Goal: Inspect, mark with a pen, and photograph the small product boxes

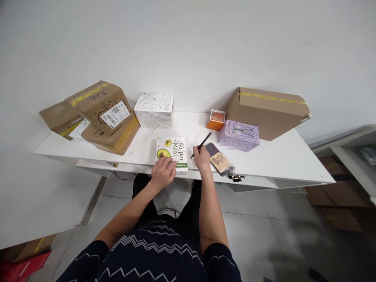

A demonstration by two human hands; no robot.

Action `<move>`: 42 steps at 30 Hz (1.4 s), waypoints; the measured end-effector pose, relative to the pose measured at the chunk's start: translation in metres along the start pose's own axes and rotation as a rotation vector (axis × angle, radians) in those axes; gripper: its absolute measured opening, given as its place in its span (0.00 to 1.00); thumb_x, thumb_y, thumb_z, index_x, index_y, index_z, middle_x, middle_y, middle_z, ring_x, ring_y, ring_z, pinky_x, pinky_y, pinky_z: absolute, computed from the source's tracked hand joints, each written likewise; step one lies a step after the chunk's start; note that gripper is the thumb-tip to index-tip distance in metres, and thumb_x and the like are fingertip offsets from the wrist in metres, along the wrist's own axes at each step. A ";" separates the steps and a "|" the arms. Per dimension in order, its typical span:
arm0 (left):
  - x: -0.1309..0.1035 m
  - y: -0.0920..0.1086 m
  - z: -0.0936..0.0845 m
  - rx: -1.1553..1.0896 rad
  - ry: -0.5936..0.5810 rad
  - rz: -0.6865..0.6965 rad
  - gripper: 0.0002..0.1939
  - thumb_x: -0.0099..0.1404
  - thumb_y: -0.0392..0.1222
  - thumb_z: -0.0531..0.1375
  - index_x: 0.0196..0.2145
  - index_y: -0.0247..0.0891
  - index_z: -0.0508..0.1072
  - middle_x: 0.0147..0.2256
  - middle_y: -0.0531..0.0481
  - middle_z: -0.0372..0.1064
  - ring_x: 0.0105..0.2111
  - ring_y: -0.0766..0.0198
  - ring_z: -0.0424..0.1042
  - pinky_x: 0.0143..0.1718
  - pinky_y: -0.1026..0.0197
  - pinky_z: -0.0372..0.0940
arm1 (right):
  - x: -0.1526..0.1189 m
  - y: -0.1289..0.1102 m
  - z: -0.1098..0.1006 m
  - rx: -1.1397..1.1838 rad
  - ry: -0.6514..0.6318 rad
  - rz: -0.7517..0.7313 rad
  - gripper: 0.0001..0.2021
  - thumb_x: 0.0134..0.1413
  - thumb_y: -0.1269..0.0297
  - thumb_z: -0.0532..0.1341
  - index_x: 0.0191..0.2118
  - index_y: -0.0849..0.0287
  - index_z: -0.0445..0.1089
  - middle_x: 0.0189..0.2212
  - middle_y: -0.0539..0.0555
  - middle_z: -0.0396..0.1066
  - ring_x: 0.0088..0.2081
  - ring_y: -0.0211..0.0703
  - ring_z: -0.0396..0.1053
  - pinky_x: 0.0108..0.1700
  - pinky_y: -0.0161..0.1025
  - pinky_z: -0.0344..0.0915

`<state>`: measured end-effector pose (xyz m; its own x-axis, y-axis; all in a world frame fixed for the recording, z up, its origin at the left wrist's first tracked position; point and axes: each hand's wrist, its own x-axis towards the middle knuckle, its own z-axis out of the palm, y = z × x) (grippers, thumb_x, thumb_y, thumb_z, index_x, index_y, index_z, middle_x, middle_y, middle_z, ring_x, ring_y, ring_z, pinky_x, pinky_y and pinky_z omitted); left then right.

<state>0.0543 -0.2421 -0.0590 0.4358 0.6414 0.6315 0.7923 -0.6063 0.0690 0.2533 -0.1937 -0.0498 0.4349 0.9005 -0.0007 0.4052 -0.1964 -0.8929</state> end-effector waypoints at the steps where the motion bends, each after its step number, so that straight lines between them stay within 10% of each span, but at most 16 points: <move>1: 0.000 0.000 0.000 -0.001 0.003 -0.001 0.11 0.67 0.38 0.56 0.45 0.41 0.74 0.44 0.47 0.75 0.47 0.57 0.72 0.43 0.56 0.65 | 0.002 0.005 0.000 -0.131 -0.068 -0.012 0.09 0.54 0.58 0.60 0.28 0.56 0.63 0.19 0.49 0.68 0.23 0.42 0.67 0.31 0.37 0.61; 9: 0.000 0.000 -0.002 0.010 -0.031 -0.001 0.12 0.67 0.39 0.56 0.46 0.42 0.74 0.45 0.46 0.74 0.47 0.57 0.72 0.43 0.56 0.65 | -0.003 0.023 0.018 -0.449 -0.189 0.023 0.16 0.57 0.53 0.60 0.43 0.61 0.72 0.30 0.59 0.75 0.35 0.50 0.72 0.36 0.39 0.61; 17: 0.001 0.000 -0.001 -0.009 -0.024 -0.002 0.11 0.67 0.38 0.55 0.45 0.42 0.74 0.44 0.46 0.74 0.46 0.57 0.72 0.43 0.56 0.65 | -0.001 0.063 -0.047 -0.755 0.092 0.003 0.35 0.51 0.48 0.64 0.63 0.57 0.62 0.63 0.70 0.57 0.61 0.68 0.55 0.55 0.60 0.57; 28: 0.000 0.000 -0.001 0.001 -0.042 -0.002 0.12 0.67 0.38 0.55 0.45 0.42 0.74 0.44 0.46 0.74 0.47 0.57 0.72 0.42 0.56 0.65 | -0.013 0.069 -0.056 -0.684 0.091 0.015 0.34 0.51 0.50 0.62 0.62 0.59 0.65 0.58 0.67 0.67 0.57 0.67 0.60 0.56 0.59 0.59; 34: -0.001 0.000 0.001 0.017 -0.023 0.011 0.11 0.67 0.38 0.55 0.45 0.42 0.74 0.44 0.47 0.74 0.47 0.57 0.72 0.41 0.56 0.64 | -0.043 0.038 -0.058 0.129 0.134 0.188 0.35 0.42 0.48 0.67 0.56 0.59 0.69 0.46 0.61 0.74 0.44 0.52 0.72 0.50 0.49 0.68; 42: -0.002 -0.003 0.004 -0.125 -0.080 -0.104 0.12 0.67 0.43 0.56 0.45 0.43 0.75 0.45 0.46 0.75 0.48 0.53 0.73 0.44 0.54 0.67 | -0.106 -0.045 -0.034 0.962 -0.475 0.345 0.32 0.53 0.34 0.48 0.46 0.56 0.71 0.37 0.61 0.77 0.38 0.55 0.76 0.34 0.49 0.74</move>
<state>0.0531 -0.2399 -0.0633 0.3907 0.7361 0.5527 0.7779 -0.5850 0.2292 0.2162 -0.2936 0.0056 -0.0299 0.9525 -0.3030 -0.5550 -0.2679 -0.7875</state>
